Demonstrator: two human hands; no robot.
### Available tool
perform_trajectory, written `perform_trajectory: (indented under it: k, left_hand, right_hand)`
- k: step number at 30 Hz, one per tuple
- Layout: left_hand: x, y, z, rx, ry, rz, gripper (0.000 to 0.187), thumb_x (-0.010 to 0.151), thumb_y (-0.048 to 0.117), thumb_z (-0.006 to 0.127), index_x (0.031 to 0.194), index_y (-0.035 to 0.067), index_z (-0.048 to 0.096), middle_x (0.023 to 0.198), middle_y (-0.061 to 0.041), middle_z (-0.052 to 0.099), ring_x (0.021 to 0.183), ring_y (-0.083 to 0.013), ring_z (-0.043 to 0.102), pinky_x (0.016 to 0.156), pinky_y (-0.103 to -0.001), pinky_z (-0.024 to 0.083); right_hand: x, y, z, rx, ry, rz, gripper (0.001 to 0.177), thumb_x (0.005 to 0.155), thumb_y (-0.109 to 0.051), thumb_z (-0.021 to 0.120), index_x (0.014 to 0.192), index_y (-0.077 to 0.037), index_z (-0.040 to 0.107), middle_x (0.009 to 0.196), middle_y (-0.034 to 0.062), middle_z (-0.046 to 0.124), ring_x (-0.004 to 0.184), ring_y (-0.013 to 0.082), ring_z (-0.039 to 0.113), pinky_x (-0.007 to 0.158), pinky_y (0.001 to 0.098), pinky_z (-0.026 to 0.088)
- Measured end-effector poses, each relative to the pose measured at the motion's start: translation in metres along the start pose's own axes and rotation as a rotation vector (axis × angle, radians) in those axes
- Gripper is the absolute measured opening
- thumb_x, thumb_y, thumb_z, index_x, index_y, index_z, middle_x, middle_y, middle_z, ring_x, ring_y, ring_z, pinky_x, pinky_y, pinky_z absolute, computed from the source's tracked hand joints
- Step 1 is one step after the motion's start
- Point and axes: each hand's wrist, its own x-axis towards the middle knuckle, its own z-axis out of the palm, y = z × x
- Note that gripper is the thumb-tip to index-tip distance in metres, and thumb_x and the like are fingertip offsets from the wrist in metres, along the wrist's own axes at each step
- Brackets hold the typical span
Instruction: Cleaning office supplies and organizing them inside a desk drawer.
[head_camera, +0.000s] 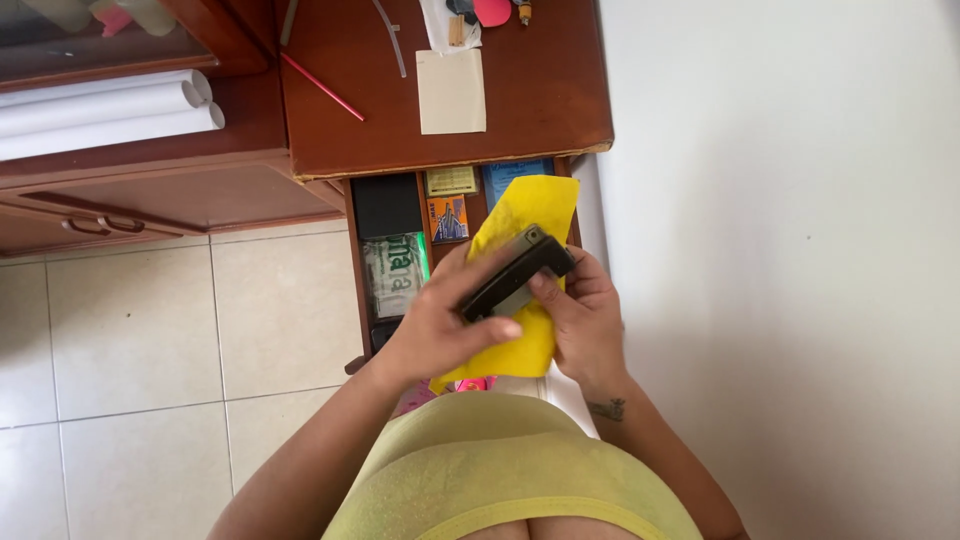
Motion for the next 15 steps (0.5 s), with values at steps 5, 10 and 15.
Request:
perform_trajectory:
  k: [5, 10, 15]
  left_hand:
    - [-0.009, -0.028, 0.016, -0.435, 0.074, -0.22, 0.038, 0.103, 0.028, 0.068, 0.128, -0.001, 0.069, 0.155, -0.008, 0.046, 0.137, -0.0256, 0.054, 0.115, -0.038, 0.044]
    - [-0.009, -0.045, 0.002, -0.884, 0.271, -0.379, 0.058, 0.103, 0.026, 0.063, 0.158, 0.019, 0.045, 0.138, -0.018, 0.066, 0.132, -0.0185, 0.057, 0.118, -0.034, 0.038]
    - [0.006, -0.021, 0.006, -0.793, 0.185, -0.423, 0.056, 0.099, 0.02, 0.06, 0.149, 0.006, 0.042, 0.134, -0.012, 0.061, 0.116, -0.022, 0.063, 0.1, -0.042, 0.053]
  right_hand:
    - [0.003, -0.026, 0.006, -0.09, -0.11, 0.303, 0.03, 0.087, 0.006, 0.074, 0.115, 0.0, 0.067, 0.109, 0.0133, 0.074, 0.096, 0.0214, 0.073, 0.087, 0.0366, 0.064]
    - [-0.003, -0.049, -0.019, -0.283, 0.15, 0.229, 0.024, 0.087, 0.001, 0.066, 0.111, -0.001, 0.072, 0.106, 0.0167, 0.077, 0.092, 0.0281, 0.077, 0.082, 0.0431, 0.065]
    - [-0.007, -0.03, 0.011, -0.717, -0.202, -0.866, 0.031, 0.104, -0.036, 0.063, 0.111, -0.006, 0.061, 0.143, 0.0148, 0.051, 0.138, 0.0274, 0.05, 0.117, 0.0475, 0.041]
